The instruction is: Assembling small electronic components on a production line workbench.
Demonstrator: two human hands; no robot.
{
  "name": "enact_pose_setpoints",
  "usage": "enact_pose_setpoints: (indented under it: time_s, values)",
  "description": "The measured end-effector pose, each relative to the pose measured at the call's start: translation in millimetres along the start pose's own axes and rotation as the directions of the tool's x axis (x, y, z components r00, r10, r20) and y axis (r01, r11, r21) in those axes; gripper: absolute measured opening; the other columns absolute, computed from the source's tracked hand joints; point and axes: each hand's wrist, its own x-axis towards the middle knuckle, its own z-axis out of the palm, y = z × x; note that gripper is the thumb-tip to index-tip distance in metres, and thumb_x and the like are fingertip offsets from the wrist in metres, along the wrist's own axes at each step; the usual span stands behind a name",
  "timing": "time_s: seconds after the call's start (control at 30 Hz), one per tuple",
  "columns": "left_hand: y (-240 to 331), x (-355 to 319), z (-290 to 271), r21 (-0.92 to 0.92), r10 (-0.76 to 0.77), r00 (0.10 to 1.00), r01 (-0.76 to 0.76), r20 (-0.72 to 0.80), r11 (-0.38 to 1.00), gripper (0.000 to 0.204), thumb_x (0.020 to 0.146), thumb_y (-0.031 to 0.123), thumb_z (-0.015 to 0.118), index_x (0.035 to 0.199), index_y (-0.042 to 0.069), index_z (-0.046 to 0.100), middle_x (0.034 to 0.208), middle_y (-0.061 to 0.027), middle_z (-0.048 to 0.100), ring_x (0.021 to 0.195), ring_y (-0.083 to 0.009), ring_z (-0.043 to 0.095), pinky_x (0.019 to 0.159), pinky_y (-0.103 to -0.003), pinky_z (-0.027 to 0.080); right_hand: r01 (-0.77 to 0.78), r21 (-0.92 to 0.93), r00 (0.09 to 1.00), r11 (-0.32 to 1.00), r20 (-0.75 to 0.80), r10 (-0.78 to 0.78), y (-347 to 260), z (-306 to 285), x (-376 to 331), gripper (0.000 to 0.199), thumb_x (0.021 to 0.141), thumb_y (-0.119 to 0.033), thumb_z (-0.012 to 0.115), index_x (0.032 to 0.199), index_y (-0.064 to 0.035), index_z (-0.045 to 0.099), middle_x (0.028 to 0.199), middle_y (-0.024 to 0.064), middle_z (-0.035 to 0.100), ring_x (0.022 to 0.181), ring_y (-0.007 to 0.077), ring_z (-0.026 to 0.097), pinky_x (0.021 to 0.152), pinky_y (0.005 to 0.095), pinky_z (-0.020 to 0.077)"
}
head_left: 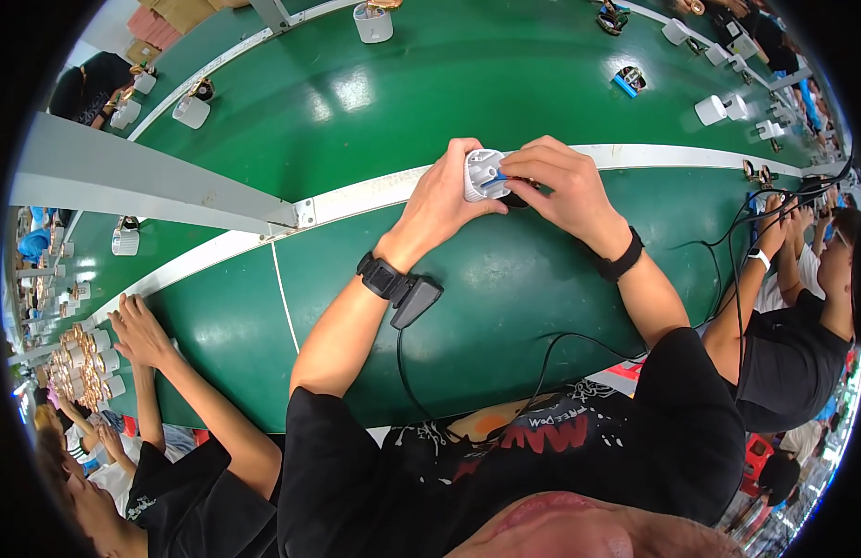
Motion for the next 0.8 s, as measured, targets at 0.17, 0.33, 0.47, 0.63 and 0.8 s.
enact_pose_setpoints:
  time_s: [0.17,0.33,0.47,0.63,0.8]
  values:
    - [-0.2,0.4,-0.2,-0.028,0.010,1.000,-0.010,0.009,1.000,0.075,0.066,0.017,0.088,0.120,0.005,0.038,0.108,-0.0175,0.061,0.101,-0.0362,0.061,0.082,-0.042,0.050,-0.118,0.085,0.989,0.989,0.099,0.110,-2.6,-7.0,-0.6,0.022,0.070,-0.007,0.079,0.091,-0.0058,0.071,0.094,0.0039,0.065,0.091,0.0220,0.061,0.072,0.0336,0.0528]
    - [-4.8,-1.7,-2.1,-0.047,-0.039,0.998,0.042,0.058,0.998,0.078,0.066,0.016,0.088,0.123,0.005,0.035,0.115,-0.0173,0.059,0.108,-0.0333,0.060,0.088,-0.040,0.050,-0.175,0.036,0.975,0.984,0.146,0.168,-10.8,-15.0,5.0,0.028,0.068,-0.006,0.081,0.094,-0.0072,0.072,0.105,0.0054,0.063,0.098,0.0241,0.058,0.080,0.0363,0.0506]
    - [-5.8,2.1,1.5,-0.078,-0.014,0.999,0.017,0.037,0.997,0.076,0.066,0.016,0.088,0.121,0.004,0.037,0.110,-0.0185,0.060,0.105,-0.0367,0.060,0.085,-0.042,0.050,-0.221,0.078,0.961,0.972,0.190,0.203,-3.5,-13.1,0.6,0.029,0.068,-0.007,0.081,0.095,-0.0078,0.072,0.107,0.0059,0.062,0.098,0.0243,0.059,0.081,0.0358,0.0506]
    - [-8.7,1.4,0.9,-0.101,-0.046,0.998,0.050,0.040,0.994,0.077,0.066,0.015,0.087,0.122,0.004,0.036,0.114,-0.0193,0.059,0.106,-0.0351,0.060,0.086,-0.042,0.050,-0.317,0.173,0.927,0.932,0.261,0.267,1.9,-7.5,1.7,0.028,0.071,-0.009,0.080,0.097,-0.0075,0.072,0.110,0.0072,0.063,0.097,0.0245,0.061,0.080,0.0343,0.0512]
    - [-6.5,5.1,2.5,-0.167,-0.071,0.996,0.079,0.058,0.983,0.076,0.067,0.014,0.087,0.123,0.003,0.037,0.114,-0.0197,0.056,0.107,-0.0341,0.057,0.089,-0.041,0.048,-0.318,0.130,0.930,0.939,0.234,0.283,2.5,-8.5,-2.4,0.030,0.073,-0.012,0.079,0.101,-0.0088,0.071,0.112,0.0081,0.064,0.098,0.0244,0.062,0.080,0.0336,0.0523]
